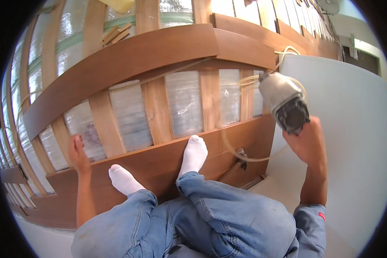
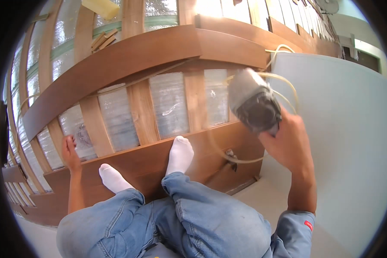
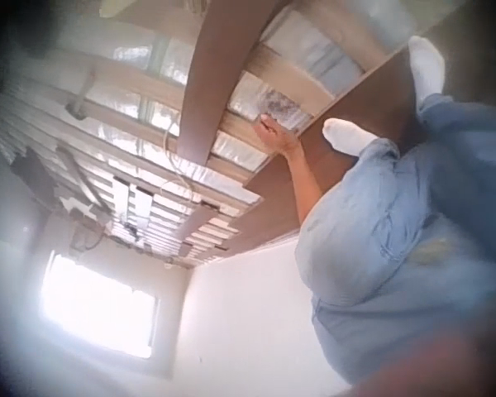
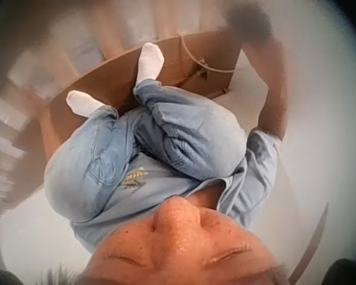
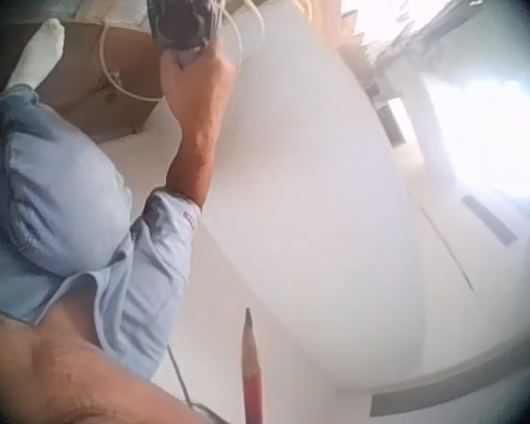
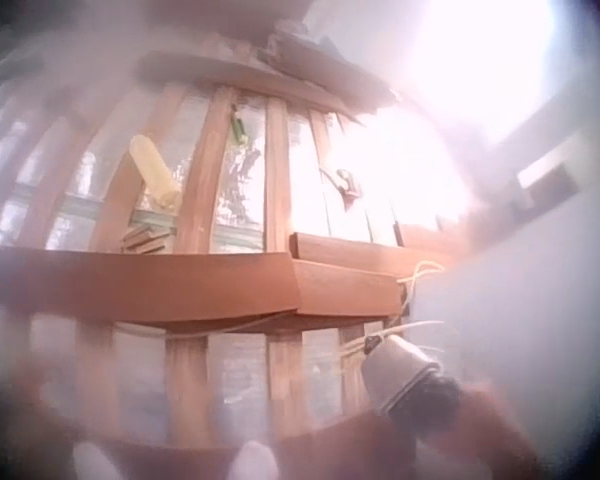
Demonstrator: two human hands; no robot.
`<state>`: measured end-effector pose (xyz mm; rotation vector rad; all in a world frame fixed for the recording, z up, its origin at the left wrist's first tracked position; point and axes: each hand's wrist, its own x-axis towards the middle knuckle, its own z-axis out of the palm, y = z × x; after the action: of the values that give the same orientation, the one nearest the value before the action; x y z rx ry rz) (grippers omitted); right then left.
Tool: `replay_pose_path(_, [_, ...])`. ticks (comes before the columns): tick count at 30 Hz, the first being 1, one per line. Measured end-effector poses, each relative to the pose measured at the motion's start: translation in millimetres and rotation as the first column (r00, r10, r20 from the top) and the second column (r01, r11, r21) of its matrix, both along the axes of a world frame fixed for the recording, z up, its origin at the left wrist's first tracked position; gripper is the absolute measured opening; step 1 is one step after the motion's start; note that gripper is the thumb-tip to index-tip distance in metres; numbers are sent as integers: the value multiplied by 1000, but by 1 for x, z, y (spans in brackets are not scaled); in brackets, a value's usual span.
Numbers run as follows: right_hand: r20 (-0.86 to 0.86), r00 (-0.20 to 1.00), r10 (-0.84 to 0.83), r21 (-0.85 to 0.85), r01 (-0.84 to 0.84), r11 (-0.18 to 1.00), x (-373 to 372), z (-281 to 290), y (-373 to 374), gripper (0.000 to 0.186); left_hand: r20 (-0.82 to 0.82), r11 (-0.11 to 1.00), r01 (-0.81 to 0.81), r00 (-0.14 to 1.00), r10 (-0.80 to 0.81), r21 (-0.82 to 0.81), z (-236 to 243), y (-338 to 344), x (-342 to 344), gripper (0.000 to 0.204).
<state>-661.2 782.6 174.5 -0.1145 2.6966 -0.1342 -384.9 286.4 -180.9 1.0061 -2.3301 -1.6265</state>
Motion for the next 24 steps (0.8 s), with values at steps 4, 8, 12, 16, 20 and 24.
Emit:
replay_pose_path(4, [311, 931, -189, -101, 230, 968, 28, -6, 22, 29, 90, 925, 122, 991, -96, -360, -15, -11, 46, 21])
replay_pose_path(8, [687, 588, -427, -178, 705, 686, 39, -68, 31, 13, 114, 792, 205, 979, -170, -575, -23, -5, 54, 17])
replay_pose_path(12, [789, 395, -470, -144, 863, 484, 44, -123, 55, 16, 154, 749, 272, 962, -225, -605, -18, 5, 38, 13])
replay_pose_path(16, [819, 333, -466, -91, 879, 468, 44, -144, 56, 16, 185, 707, 283, 959, -215, -648, -24, -4, 47, 12])
replay_pose_path(20, [833, 296, -467, -38, 873, 485, 39, -153, 58, 16, 195, 687, 283, 959, -205, -669, -22, -1, 46, 12])
replay_pose_path(24, [840, 282, -464, -14, 865, 501, 36, -158, 57, 17, 202, 678, 290, 957, -207, -676, -22, -1, 46, 12])
